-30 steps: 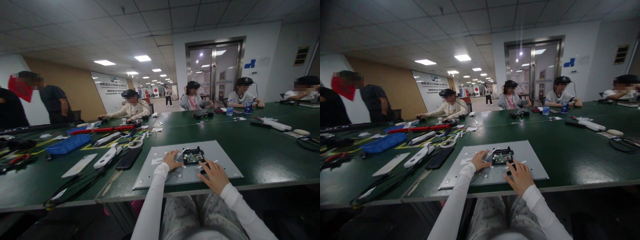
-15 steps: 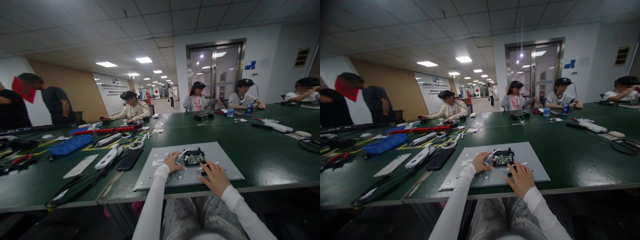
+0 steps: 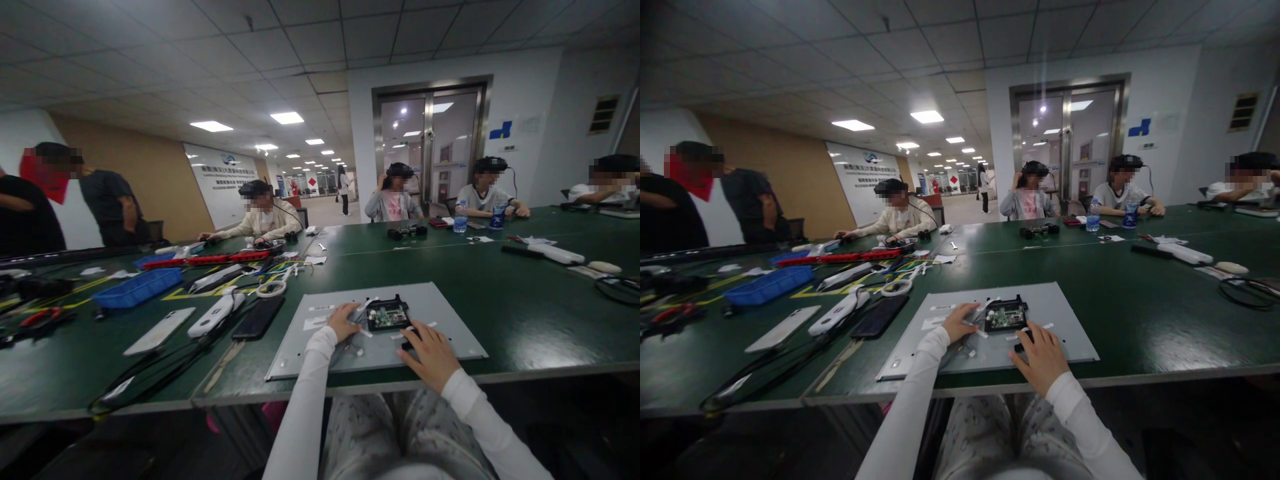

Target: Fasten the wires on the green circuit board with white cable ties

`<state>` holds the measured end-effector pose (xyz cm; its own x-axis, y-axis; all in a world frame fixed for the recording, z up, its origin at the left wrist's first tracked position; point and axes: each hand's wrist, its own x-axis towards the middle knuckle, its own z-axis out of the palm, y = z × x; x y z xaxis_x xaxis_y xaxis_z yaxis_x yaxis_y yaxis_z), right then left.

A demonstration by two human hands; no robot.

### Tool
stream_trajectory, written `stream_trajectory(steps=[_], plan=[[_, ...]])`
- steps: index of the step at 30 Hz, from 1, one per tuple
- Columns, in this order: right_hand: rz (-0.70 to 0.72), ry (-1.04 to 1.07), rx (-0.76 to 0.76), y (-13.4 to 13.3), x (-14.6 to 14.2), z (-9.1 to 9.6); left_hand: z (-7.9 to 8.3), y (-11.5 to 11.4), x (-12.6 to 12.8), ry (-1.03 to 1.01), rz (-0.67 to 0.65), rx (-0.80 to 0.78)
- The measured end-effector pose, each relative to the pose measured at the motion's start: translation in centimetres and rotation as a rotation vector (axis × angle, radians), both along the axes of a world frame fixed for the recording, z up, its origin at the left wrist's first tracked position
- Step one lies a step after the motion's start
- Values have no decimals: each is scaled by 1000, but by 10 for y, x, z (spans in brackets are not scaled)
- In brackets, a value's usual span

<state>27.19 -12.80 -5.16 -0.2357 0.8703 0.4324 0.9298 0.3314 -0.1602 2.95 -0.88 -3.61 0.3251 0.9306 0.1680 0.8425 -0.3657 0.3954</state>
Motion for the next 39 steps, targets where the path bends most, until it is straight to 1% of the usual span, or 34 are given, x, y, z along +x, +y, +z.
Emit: stream_trajectory(steps=[10, 18, 23, 27, 33, 39], plan=[[15, 7, -22, -2, 0, 3, -3, 2, 1, -13, 7, 23], [16, 21, -23, -1, 0, 3, -10, 9, -2, -37, -20, 49], [20, 21, -32, -1, 0, 2, -12, 12, -2, -4, -2, 51], [22, 21, -28, -1, 0, 2, -10, 9, -1, 41, 53, 57], [12, 17, 10, 1, 1, -2, -7, 3, 1, 115, 242, 45], [0, 24, 48, 3, 2, -7, -7, 3, -2, 161, 346, 58]])
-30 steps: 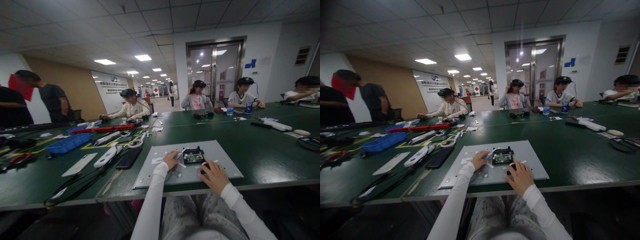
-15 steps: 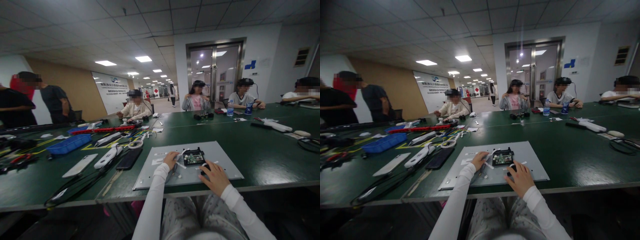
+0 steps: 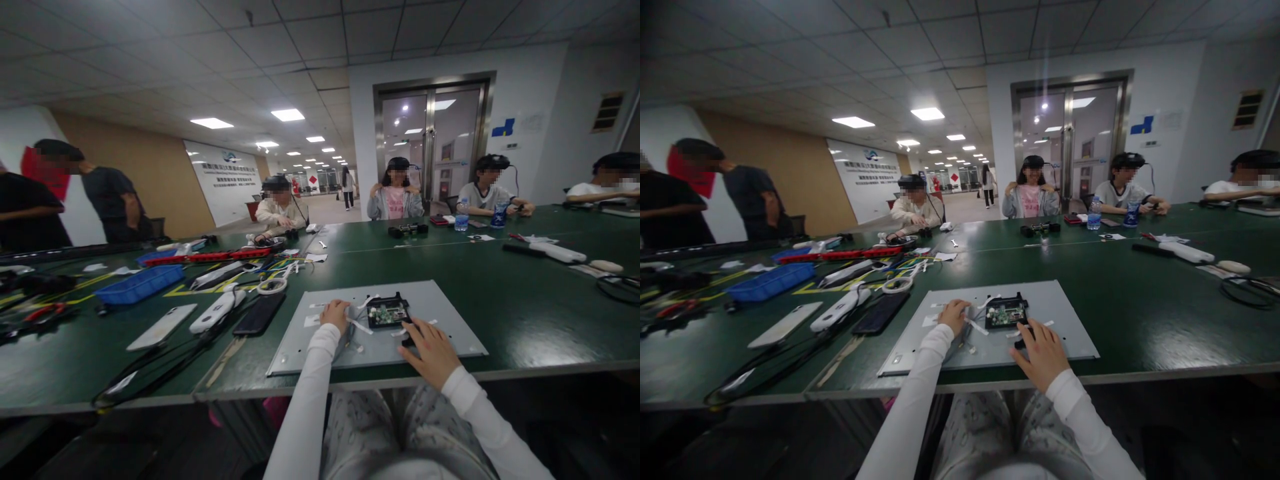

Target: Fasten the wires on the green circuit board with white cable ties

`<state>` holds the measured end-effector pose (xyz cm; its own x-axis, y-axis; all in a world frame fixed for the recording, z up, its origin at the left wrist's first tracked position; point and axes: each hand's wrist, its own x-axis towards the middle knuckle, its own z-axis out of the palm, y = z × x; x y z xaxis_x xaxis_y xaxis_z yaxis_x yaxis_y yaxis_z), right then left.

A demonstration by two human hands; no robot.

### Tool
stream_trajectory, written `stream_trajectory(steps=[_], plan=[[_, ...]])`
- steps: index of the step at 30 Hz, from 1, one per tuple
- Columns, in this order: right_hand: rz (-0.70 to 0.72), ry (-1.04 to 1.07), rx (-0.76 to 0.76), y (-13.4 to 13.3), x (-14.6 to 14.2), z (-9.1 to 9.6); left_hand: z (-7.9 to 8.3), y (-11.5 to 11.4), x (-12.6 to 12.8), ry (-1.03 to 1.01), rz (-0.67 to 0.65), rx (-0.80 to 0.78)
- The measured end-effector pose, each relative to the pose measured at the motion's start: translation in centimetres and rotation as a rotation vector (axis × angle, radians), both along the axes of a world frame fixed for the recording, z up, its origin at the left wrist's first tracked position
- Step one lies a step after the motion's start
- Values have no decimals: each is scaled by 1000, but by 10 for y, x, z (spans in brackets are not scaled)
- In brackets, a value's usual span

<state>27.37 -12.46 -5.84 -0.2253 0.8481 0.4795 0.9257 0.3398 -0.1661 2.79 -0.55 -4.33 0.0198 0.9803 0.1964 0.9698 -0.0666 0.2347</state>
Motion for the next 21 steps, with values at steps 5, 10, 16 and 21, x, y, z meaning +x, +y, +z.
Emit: stream_trajectory(steps=[5, 10, 16, 21], plan=[[-5, 10, 27, 1, 0, -2, 0, 1, -4, 24, 75, 26], [-21, 10, 34, 3, 1, -4, 5, -2, -1, 24, 109, 37], [-50, 35, 55, 4, 1, -6, 10, -9, 7, 19, -54, 65], [-37, 44, 64, 3, 1, -5, 9, -11, 13, 61, -252, 36]])
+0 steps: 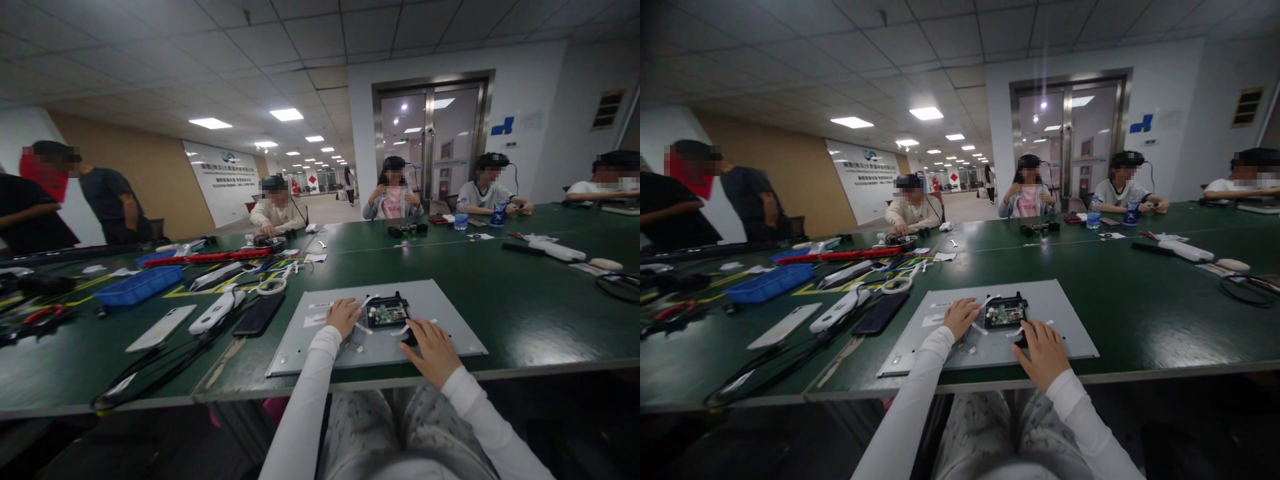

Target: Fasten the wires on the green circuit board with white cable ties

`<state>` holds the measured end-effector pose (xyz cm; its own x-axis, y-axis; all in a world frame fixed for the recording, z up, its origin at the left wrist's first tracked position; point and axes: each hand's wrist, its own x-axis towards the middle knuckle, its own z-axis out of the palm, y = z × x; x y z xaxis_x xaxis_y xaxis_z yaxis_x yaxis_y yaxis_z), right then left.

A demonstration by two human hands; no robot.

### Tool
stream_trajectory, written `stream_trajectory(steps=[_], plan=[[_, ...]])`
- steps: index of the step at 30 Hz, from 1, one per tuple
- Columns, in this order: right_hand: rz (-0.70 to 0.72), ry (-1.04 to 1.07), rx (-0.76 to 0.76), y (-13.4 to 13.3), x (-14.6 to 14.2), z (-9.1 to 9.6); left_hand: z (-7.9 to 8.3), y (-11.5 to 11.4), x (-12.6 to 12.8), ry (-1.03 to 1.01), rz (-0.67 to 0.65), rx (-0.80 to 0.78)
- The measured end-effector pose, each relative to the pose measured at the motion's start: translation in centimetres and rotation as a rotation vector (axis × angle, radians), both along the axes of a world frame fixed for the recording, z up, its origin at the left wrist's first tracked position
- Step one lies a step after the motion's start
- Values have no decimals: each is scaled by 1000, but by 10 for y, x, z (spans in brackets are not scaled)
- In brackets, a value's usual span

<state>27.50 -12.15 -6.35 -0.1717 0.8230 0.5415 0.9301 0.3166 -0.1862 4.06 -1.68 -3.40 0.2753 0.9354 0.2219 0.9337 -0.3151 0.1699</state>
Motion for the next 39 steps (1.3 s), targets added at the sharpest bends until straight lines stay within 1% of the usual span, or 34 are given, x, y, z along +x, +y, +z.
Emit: stream_trajectory(steps=[7, 14, 21, 25, 34, 39], plan=[[5, 1, -5, -1, 0, 2, -1, -4, 6, 81, 49, -47], [0, 23, -22, -1, 0, 2, 4, -7, 9, 40, 76, -78], [13, 73, -20, -1, 1, 1, -2, 1, 2, -20, 86, -30], [10, 86, -6, -1, 2, 2, -2, 4, 0, -42, 101, 7], [-48, 91, -10, -3, 0, 4, -3, 5, -1, -73, 110, 41], [-91, 74, -14, -3, -2, 4, -1, 2, 0, -72, 134, 21]])
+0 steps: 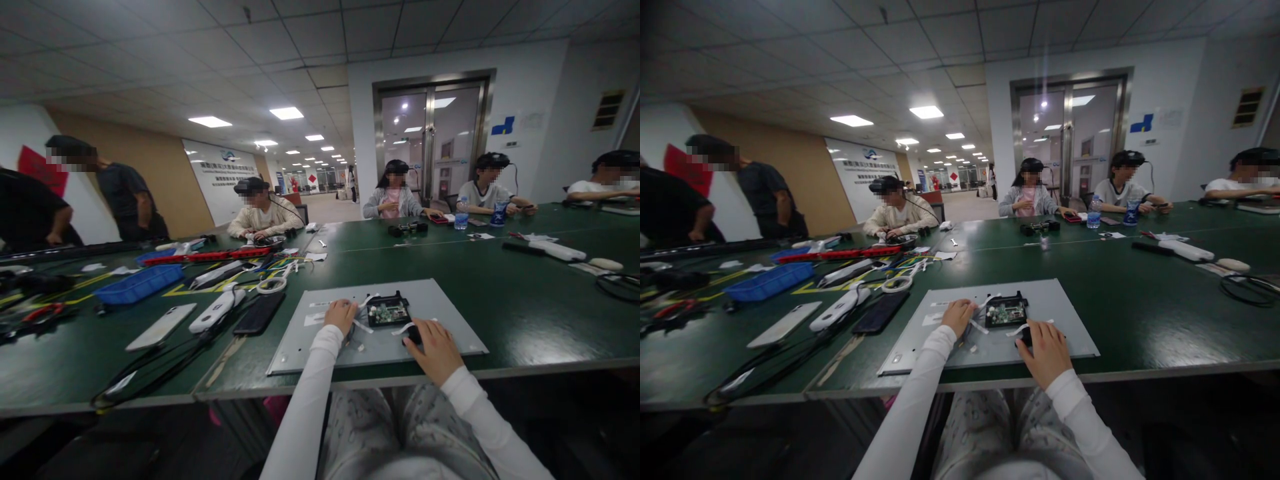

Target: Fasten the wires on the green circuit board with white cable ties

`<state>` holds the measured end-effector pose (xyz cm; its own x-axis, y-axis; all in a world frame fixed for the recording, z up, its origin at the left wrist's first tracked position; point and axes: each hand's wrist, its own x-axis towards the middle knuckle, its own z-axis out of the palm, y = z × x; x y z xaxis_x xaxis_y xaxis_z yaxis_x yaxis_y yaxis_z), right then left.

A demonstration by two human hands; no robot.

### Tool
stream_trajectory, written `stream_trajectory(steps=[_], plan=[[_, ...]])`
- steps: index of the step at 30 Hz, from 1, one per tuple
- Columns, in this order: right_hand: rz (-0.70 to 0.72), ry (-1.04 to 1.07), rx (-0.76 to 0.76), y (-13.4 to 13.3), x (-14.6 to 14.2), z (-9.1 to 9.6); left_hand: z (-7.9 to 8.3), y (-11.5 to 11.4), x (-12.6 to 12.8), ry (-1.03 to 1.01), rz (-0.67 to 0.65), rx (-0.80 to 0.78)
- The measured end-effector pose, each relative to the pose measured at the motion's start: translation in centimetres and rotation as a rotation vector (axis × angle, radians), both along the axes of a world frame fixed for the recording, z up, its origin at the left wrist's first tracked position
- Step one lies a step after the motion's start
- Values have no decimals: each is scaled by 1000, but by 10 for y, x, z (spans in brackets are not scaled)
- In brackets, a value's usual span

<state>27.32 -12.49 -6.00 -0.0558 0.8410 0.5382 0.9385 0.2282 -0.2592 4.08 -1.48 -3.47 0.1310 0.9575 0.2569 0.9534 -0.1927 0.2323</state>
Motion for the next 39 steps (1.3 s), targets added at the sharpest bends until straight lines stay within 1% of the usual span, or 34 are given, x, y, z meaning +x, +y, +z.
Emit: stream_trajectory(steps=[3, 9, 14, 19, 23, 25, 27, 32, 35, 39], plan=[[-19, 1, 4, 0, -1, 0, 0, 0, 0, 5, 18, -10], [-40, 21, -3, -1, -1, 2, -1, 1, -1, 15, 4, 6], [-60, 12, -11, 1, -1, -1, 0, 0, 0, 26, 21, -2], [-13, -6, 5, 3, 2, -5, 0, 1, 0, 41, 41, 7], [36, -18, 7, 4, 11, -7, 3, -3, -1, 56, 55, 9], [53, -33, 1, 5, 21, -7, 4, -10, -2, 47, 42, 10], [70, -57, -19, 8, 32, -7, 3, -23, -2, 20, 19, 10], [94, -114, -141, 16, 61, -3, 1, -70, -5, -45, -30, -5], [122, -128, -192, 17, 72, -2, 3, -92, -9, -34, -99, -43], [205, -142, -256, 18, 80, 1, 8, -108, -16, 14, -186, -72]])
